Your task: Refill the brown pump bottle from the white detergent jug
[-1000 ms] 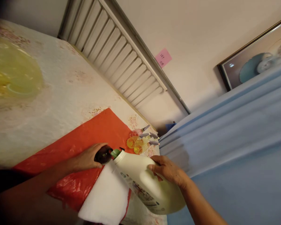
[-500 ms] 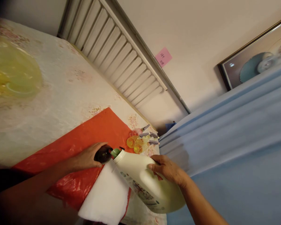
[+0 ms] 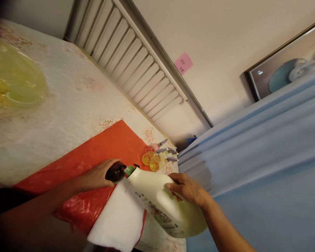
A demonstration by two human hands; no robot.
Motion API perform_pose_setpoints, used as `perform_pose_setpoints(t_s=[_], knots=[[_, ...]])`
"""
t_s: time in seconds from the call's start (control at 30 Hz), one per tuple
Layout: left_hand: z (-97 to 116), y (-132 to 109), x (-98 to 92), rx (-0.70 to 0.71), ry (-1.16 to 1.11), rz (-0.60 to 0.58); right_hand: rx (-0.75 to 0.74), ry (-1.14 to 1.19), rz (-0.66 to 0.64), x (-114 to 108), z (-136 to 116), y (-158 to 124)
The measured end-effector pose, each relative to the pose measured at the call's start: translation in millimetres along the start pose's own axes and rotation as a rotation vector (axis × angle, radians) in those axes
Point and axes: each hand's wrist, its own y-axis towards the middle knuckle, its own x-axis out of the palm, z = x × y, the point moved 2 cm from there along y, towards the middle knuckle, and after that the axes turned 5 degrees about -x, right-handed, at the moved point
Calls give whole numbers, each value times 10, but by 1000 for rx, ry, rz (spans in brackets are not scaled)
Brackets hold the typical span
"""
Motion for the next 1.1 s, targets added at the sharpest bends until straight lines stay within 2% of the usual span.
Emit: perform_pose_setpoints(t_s=[0.33,0.77,1.1], knots=[[-16,1,1,35,-12,-28,3,4,2,8,1,-2],[6,4,-4,-5,-4,-22,17,-49,0,2,-26,-1],[-59,17,19,-43,15,-25,33,-53,3,3,-55,-6]])
